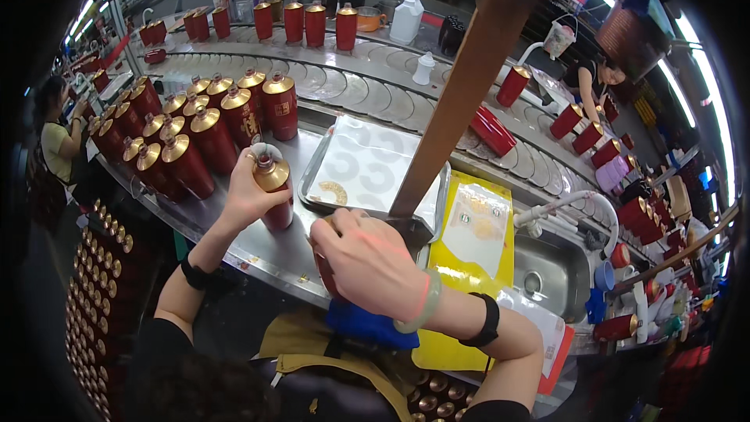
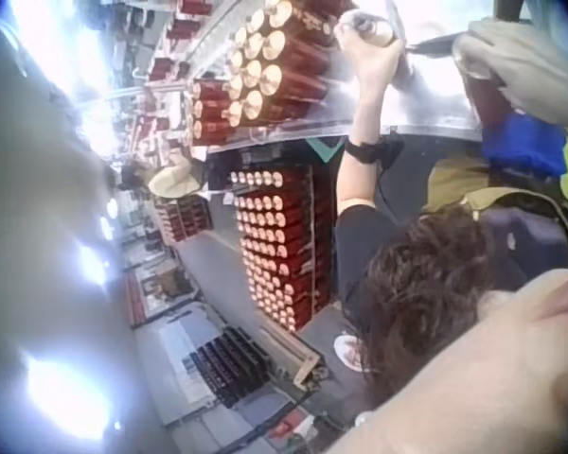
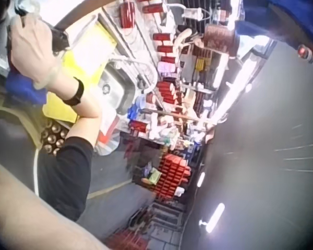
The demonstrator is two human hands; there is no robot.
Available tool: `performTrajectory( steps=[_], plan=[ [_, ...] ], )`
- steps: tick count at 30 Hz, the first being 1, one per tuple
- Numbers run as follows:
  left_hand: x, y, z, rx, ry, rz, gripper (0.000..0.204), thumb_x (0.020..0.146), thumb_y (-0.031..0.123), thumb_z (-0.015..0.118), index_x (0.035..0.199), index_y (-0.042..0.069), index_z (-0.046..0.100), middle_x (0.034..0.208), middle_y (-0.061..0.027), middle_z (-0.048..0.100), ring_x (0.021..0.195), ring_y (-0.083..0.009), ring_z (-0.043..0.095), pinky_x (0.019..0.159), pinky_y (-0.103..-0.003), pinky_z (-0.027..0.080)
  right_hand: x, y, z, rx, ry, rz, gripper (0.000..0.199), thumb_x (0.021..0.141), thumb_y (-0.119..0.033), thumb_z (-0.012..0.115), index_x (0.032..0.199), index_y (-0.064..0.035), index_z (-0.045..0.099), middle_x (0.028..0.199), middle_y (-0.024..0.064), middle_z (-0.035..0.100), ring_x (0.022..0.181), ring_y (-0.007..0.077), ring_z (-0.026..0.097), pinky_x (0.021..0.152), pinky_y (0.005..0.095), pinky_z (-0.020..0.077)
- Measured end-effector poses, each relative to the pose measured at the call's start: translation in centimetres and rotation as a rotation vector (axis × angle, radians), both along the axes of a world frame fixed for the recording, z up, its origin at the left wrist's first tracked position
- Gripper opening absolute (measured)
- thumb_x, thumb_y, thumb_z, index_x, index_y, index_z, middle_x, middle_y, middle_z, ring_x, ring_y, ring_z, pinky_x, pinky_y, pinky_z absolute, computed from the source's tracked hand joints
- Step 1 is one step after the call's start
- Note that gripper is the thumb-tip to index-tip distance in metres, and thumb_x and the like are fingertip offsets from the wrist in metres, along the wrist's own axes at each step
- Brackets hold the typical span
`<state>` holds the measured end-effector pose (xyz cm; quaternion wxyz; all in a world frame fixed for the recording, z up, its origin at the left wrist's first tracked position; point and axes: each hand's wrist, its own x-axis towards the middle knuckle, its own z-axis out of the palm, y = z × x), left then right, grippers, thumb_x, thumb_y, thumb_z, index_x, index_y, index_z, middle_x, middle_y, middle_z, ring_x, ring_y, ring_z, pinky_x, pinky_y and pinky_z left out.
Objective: Applying decorative labels and cleaning bottles on a production line.
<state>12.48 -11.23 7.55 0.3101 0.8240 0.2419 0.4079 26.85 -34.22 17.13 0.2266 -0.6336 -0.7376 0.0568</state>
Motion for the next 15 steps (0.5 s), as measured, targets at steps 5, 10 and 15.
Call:
performTrajectory(
  steps=[5,10,15],
  plan=[
    [-0.5,0.9,-1.7,0.057,-0.048,0.206,0.054,0.062,0.007,0.084,0.108,0.002,0.058,0.105,-0.0110,0.056,0.100,-0.0250,0.060,0.090,-0.035,0.049,-1.1,1.7,-2.2,0.071,-0.129,0.011,0.021,0.081,-0.012,0.064,0.100,-0.0053,0.058,0.092,0.0153,0.060,0.088,0.0328,0.064,0.075,0.0415,0.0519],
    [-0.2,1.7,-2.1,0.003,-0.057,0.256,0.061,0.066,0.010,0.090,0.117,0.001,0.057,0.112,-0.0094,0.057,0.104,-0.0215,0.060,0.094,-0.035,0.049,-2.3,3.1,-3.5,0.158,-0.144,0.018,0.022,0.079,-0.012,0.067,0.097,-0.0028,0.058,0.090,0.0167,0.061,0.086,0.0331,0.066,0.073,0.0413,0.0530],
    [-0.5,0.4,-2.4,0.281,0.001,0.405,0.073,0.071,0.016,0.089,0.131,0.000,0.053,0.128,-0.0178,0.054,0.118,-0.0319,0.054,0.105,-0.042,0.039,-2.3,1.5,-0.6,0.279,-0.033,-0.038,0.032,0.070,-0.010,0.070,0.100,-0.0068,0.058,0.089,0.0110,0.058,0.078,0.0290,0.066,0.066,0.0392,0.0522]
  ],
)
